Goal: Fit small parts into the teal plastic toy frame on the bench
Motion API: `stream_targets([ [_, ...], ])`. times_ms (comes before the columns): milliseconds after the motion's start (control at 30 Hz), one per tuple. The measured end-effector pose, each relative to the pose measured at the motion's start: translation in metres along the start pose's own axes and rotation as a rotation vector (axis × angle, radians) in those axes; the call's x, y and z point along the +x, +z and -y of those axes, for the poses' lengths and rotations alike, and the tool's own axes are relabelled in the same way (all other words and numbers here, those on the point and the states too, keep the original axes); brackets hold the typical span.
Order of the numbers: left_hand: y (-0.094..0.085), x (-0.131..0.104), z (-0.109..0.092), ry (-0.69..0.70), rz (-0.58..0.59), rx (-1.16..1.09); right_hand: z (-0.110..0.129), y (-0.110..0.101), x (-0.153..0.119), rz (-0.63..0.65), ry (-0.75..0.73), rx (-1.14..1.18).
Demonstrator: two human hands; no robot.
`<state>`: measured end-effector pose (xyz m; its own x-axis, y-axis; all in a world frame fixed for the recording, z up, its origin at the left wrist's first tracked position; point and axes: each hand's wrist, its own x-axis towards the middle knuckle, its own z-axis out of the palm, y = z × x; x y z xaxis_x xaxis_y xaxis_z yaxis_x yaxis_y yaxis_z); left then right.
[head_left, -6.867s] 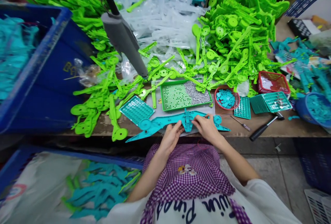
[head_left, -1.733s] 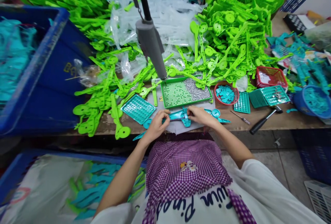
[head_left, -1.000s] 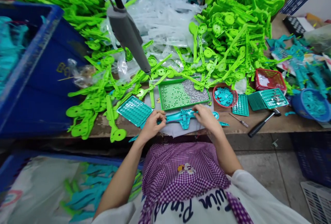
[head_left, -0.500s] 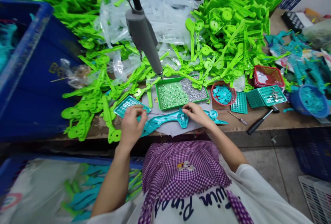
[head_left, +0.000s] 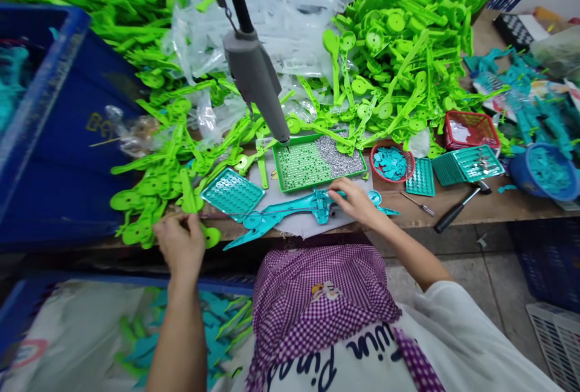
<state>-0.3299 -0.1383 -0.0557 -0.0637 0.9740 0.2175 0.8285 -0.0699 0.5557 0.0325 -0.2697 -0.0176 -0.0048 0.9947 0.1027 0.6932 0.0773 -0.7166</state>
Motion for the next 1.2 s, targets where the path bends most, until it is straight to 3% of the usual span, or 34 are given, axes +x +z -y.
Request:
stream_targets([
  [67,0.000,-0.005,-0.001,0.018,-0.046,-0.017,0.006,-0.007,-0.019,-0.024,-0.078,-0.131],
  [200,-0.010,-0.022,-0.016,0.136,-0.134,-0.078,0.009,0.000,-0.040,0.128,-0.166,-0.373],
  [333,-0.013,-0.051,-0.062,0.287,-0.041,-0.245,0.001,0.016,-0.035,0.172,-0.186,-0.457],
  [433,-0.001,-0.064,-0.104,0.275,0.044,-0.424,-0.003,0.016,-0.029,0.140,-0.262,-0.469],
  [567,0.014,-0.046,-0.159,0.394,0.275,-0.554,-0.005,0.008,-0.019,0.041,-0.258,-0.408],
  [667,0.015,-0.017,-0.197,0.485,0.361,-0.586,-0.004,0.003,-0.002,-0.025,-0.161,-0.333],
  [733,0.016,-0.005,-0.212,0.524,0.404,-0.547,-0.001,0.001,0.010,-0.026,-0.120,-0.294],
  [833,0.022,-0.009,-0.204,0.597,0.534,-0.399,0.001,-0.002,0.018,0.017,-0.098,-0.223],
  [933,0.033,-0.033,-0.167,0.664,0.689,-0.210,-0.004,-0.003,0.016,0.043,-0.093,-0.108],
  [1067,0.043,-0.061,-0.129,0.685,0.711,-0.061,-0.011,0.002,0.015,0.019,-0.077,0.006],
  [1200,0.046,-0.062,-0.123,0.732,0.694,-0.018,-0.011,0.005,0.020,0.022,0.013,0.033],
])
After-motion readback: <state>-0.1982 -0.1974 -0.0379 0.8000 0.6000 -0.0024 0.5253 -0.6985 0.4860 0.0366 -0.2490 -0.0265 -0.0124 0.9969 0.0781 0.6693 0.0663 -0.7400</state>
